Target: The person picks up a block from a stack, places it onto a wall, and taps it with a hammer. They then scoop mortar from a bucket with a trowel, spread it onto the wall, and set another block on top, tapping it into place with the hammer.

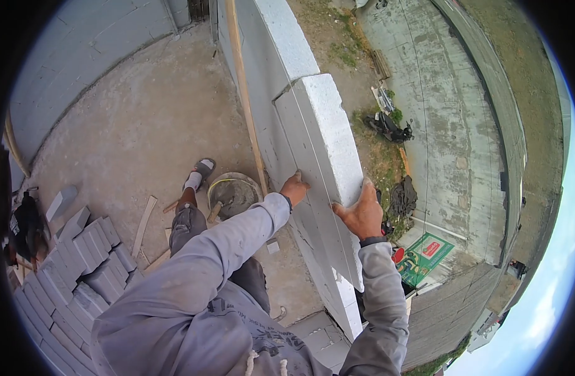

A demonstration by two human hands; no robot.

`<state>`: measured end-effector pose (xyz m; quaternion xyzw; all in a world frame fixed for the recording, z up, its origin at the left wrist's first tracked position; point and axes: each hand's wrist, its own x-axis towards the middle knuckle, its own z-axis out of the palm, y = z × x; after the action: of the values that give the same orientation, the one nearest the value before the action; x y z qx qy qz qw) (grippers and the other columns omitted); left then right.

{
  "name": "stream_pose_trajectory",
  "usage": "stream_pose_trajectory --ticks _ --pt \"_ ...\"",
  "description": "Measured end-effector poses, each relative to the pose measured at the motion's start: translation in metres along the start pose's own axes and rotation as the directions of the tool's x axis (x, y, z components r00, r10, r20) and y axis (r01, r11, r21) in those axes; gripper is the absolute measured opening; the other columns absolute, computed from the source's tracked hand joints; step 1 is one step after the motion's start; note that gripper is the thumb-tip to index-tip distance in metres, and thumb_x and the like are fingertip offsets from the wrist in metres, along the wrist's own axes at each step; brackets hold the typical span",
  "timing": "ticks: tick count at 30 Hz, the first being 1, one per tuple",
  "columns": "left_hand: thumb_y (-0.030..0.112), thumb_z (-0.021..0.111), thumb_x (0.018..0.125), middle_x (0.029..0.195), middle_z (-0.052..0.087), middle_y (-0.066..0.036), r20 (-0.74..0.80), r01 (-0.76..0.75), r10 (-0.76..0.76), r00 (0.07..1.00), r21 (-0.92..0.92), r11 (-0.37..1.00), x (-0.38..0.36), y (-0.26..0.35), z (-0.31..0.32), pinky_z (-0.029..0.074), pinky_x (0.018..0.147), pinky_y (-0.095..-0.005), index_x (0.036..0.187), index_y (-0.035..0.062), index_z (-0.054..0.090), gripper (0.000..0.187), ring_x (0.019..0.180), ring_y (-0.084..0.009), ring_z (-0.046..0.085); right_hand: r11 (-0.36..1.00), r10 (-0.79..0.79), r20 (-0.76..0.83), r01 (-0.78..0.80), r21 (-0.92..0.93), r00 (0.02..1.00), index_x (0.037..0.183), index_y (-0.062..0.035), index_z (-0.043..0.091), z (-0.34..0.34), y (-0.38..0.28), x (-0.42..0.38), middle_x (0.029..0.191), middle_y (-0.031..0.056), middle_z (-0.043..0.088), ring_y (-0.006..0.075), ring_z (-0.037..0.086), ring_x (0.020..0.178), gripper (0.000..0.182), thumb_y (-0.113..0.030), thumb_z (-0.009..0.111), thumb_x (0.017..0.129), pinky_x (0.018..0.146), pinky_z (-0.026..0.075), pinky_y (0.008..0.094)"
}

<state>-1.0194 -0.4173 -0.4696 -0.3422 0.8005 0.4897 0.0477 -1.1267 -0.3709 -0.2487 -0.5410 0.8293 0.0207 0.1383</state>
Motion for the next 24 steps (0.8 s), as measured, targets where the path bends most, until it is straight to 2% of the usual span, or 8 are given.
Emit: stream_pose_trajectory --ticks 3,9,11,12,14,18,20,24 --pt "0.004 0.052 0.080 0.133 0.036 -0.030 -0.105 0.043 -0.046 0.993 -0.030 0.999 0.020 -0.021 0.038 0.042 0.090 -0.0277 0.093 0.0035 0.069 0.021 0.106 -0.0292 0.055 1.000 0.013 0.008 -0.013 0.002 1.000 0.127 0.0064 0.031 0.001 -0.002 -0.001 0.112 0.0249 0.050 0.0379 0.055 0.099 0.092 -0.035 0.076 0.058 0.083 0.045 0.0415" --pt "0.007 0.052 0.081 0.127 0.044 -0.029 -0.349 -0.056 -0.007 0.937 -0.168 0.984 0.051 -0.062 0.107 0.043 0.088 -0.0255 0.094 0.0006 0.067 0.021 0.104 -0.0265 0.057 0.999 0.032 0.025 -0.032 -0.008 0.999 0.127 0.0082 0.030 0.002 -0.006 -0.003 0.112 0.0253 0.050 0.0379 0.053 0.102 0.094 -0.037 0.075 0.058 0.084 0.044 0.0411" --pt "0.008 0.053 0.081 0.127 0.043 -0.030 -0.276 0.043 -0.195 0.941 -0.475 0.879 0.030 -0.040 0.069 0.042 0.089 -0.0267 0.102 -0.0037 0.061 0.026 0.106 -0.0282 0.055 1.000 0.007 0.004 -0.007 -0.011 1.000 0.127 0.0086 0.030 0.005 -0.002 -0.003 0.111 0.0251 0.050 0.0378 0.053 0.102 0.094 -0.036 0.075 0.058 0.084 0.045 0.0410" --pt "0.008 0.053 0.081 0.127 0.042 -0.031 -0.202 0.109 -0.317 0.927 -0.662 0.741 0.015 -0.023 0.044 0.042 0.090 -0.0274 0.106 -0.0058 0.058 0.030 0.107 -0.0290 0.055 1.000 -0.016 -0.011 0.016 -0.010 1.000 0.127 0.0090 0.030 0.007 -0.001 -0.004 0.111 0.0249 0.050 0.0378 0.053 0.101 0.094 -0.036 0.075 0.058 0.084 0.045 0.0408" --pt "0.008 0.053 0.080 0.127 0.042 -0.032 -0.085 0.168 -0.459 0.885 -0.859 0.483 -0.001 -0.001 0.016 0.041 0.091 -0.0286 0.115 -0.0101 0.052 0.039 0.109 -0.0307 0.053 1.000 -0.020 -0.013 0.020 -0.003 1.000 0.127 0.0091 0.030 0.007 -0.003 -0.004 0.110 0.0247 0.050 0.0375 0.053 0.101 0.094 -0.036 0.075 0.058 0.084 0.045 0.0407" --pt "0.010 0.054 0.079 0.126 0.043 -0.033 -0.146 0.120 -0.314 0.938 -0.714 0.689 0.000 -0.008 0.023 0.038 0.094 -0.0288 0.127 -0.0145 0.035 0.058 0.113 -0.0319 0.050 0.999 -0.052 -0.035 0.052 -0.015 0.998 0.127 0.0095 0.030 0.008 0.000 -0.004 0.109 0.0243 0.050 0.0367 0.053 0.100 0.093 -0.035 0.075 0.058 0.084 0.045 0.0403" --pt "0.012 0.055 0.079 0.129 0.039 -0.033 -0.133 0.131 -0.396 0.909 -0.810 0.572 -0.013 0.004 0.004 0.036 0.096 -0.0278 0.129 -0.0164 0.029 0.063 0.117 -0.0321 0.047 1.000 -0.019 0.009 0.019 0.008 1.000 0.127 0.0107 0.030 0.001 -0.007 -0.003 0.115 0.0266 0.048 0.0377 0.052 0.105 0.094 -0.035 0.075 0.058 0.088 0.043 0.0398" --pt "0.011 0.054 0.080 0.131 0.037 -0.033 -0.102 0.130 -0.405 0.909 -0.852 0.507 -0.008 0.002 0.005 0.034 0.098 -0.0275 0.128 -0.0178 0.029 0.061 0.120 -0.0329 0.043 0.999 0.045 0.078 -0.046 0.011 0.996 0.127 0.0119 0.030 0.000 -0.010 -0.003 0.120 0.0289 0.046 0.0390 0.050 0.109 0.095 -0.037 0.075 0.059 0.092 0.041 0.0395"
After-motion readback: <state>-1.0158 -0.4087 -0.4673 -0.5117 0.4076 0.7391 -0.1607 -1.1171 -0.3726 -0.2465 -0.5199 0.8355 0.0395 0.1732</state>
